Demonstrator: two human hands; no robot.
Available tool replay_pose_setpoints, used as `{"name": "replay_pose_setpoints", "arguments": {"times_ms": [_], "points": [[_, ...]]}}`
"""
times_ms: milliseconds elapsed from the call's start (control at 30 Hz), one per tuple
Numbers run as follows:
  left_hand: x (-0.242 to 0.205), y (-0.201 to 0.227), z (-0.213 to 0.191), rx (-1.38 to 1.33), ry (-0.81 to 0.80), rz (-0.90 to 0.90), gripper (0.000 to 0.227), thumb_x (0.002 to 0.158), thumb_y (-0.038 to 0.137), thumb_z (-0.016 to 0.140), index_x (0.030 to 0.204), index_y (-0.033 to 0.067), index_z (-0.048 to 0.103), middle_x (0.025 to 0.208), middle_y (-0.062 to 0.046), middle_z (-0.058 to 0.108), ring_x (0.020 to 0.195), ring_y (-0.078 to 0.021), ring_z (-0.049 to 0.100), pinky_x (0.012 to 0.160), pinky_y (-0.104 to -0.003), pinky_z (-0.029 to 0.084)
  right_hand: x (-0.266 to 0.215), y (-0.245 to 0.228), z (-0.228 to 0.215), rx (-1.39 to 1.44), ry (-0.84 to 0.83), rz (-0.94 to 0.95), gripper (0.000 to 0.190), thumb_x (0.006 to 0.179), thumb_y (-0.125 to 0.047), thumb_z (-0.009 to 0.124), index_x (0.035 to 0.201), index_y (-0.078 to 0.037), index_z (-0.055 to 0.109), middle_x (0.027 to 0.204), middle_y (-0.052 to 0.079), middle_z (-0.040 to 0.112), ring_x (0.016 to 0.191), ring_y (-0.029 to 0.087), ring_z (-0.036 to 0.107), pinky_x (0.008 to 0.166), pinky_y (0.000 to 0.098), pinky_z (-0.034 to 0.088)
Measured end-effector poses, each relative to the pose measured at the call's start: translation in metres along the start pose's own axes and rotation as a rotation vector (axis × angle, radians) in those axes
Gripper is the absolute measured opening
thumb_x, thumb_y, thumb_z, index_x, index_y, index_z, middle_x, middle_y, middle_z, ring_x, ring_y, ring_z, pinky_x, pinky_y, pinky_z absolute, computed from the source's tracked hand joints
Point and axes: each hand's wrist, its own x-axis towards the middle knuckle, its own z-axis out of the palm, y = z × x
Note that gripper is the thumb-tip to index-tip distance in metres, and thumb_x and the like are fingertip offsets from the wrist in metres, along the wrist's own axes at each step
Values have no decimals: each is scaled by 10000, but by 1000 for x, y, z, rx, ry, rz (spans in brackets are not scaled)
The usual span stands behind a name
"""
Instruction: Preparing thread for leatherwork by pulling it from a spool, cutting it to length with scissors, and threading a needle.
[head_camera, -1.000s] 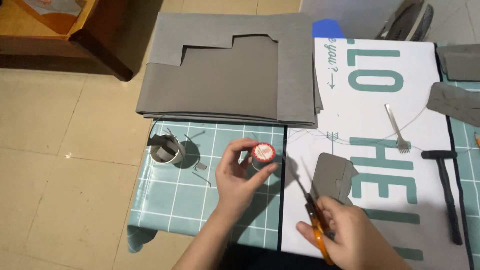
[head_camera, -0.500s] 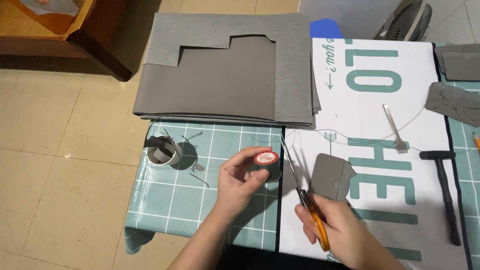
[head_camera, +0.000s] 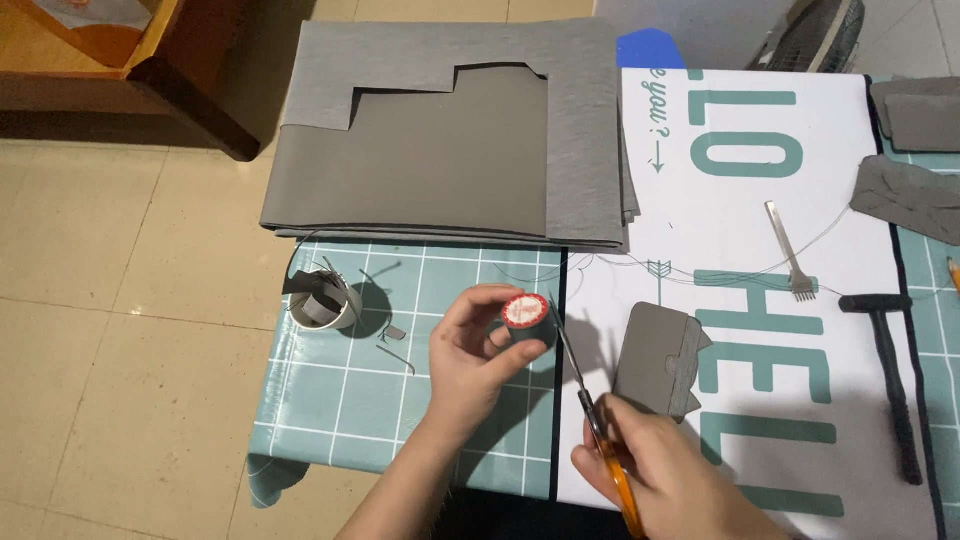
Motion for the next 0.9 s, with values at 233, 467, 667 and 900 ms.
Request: {"name": "replay_pose_setpoints", "arguments": {"times_ms": [233, 467, 667, 900], "points": [[-1, 1, 1, 28, -100, -11, 455, 763, 82, 887, 1157, 37, 664, 1159, -105, 632, 1087, -193, 638, 929, -302, 596, 7, 3, 2, 243, 131, -214, 241, 987, -272, 610, 796, -133, 561, 652, -36, 671, 557, 117, 543, 598, 268, 486], [0, 1, 0, 41, -73, -5, 432, 780, 78, 875, 1156, 42, 665, 1146, -103, 646, 1081, -198, 649, 918, -307, 609, 19, 22, 18, 355, 157, -91, 300, 989, -267, 617, 769, -82, 528, 494, 82, 610, 628, 126, 783, 635, 269, 616], [0, -1, -9, 33, -33, 165, 414, 867, 189, 836, 1197, 32, 643, 1180, -118, 648, 1085, -203, 633, 934, -291, 540, -3, -14, -6, 362, -34, -4, 312, 1019, -378, 571, 852, -128, 653, 670, 31, 690, 635, 140, 641, 695, 274, 531], [1, -4, -22, 0, 170, 347, 557, 907, 320, 815, 1309, 4, 594, 1160, -122, 629, 1068, -313, 703, 1064, -459, 573, 16, 17, 20, -283, 358, 30, 441, 828, -648, 670, 1087, -293, 640, 719, -79, 784, 747, 197, 768, 729, 380, 568]]}}
